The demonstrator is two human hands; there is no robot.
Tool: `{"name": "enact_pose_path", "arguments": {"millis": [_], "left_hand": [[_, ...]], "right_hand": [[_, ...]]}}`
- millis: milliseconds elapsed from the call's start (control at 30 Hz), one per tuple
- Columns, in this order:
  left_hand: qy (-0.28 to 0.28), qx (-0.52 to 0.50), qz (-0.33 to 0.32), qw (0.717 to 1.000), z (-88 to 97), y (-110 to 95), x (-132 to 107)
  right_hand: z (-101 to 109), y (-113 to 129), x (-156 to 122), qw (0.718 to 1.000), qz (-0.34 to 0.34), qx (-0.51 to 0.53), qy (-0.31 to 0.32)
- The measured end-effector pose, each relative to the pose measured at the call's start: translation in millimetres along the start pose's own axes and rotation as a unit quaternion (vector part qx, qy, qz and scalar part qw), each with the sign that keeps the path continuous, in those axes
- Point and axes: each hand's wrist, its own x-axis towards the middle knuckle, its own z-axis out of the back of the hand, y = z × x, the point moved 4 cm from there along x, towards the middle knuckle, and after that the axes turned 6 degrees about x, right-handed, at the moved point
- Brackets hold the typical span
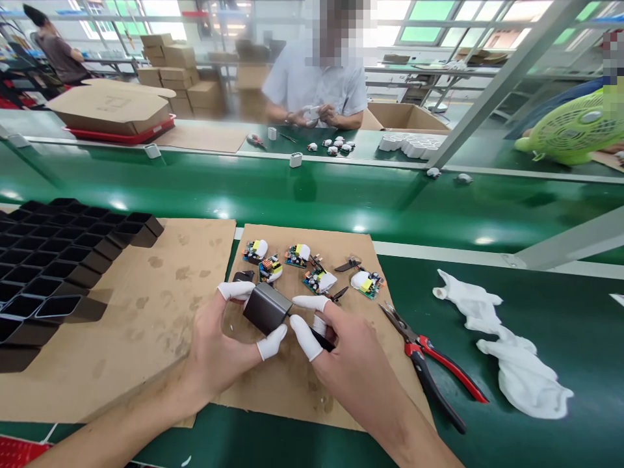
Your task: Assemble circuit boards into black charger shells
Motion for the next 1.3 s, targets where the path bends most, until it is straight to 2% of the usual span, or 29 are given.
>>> {"name": "enact_pose_path", "arguments": {"millis": [167, 300, 800, 1067, 1300], "left_hand": [[-0.034, 0.033, -0.05, 0.998, 1.8, -1.5, -2.5], [-0.049, 0.038, -0.059, 0.996, 2.6, -0.1, -3.8], [-0.074, 0.043, -0.087, 0.993, 6.7, 6.6, -10.3], [-0.085, 0.046, -0.109, 0.989, 8.2, 4.3, -7.8], [-0.089, 0.047, -0.125, 0.987, 9.5, 1.0, -5.2]], "right_hand": [[-7.5, -2.6, 0.8, 0.994, -0.008, 0.083, 0.077], [-14.3, -6.0, 1.5, 0.979, -0.028, 0.172, 0.103], [-27.3, -6.2, 1.1, 0.969, 0.031, 0.241, 0.042], [-30.6, -11.0, 0.3, 0.958, 0.019, 0.282, 0.053], [-30.1, -9.1, 0.8, 0.959, 0.024, 0.278, 0.047]]}}
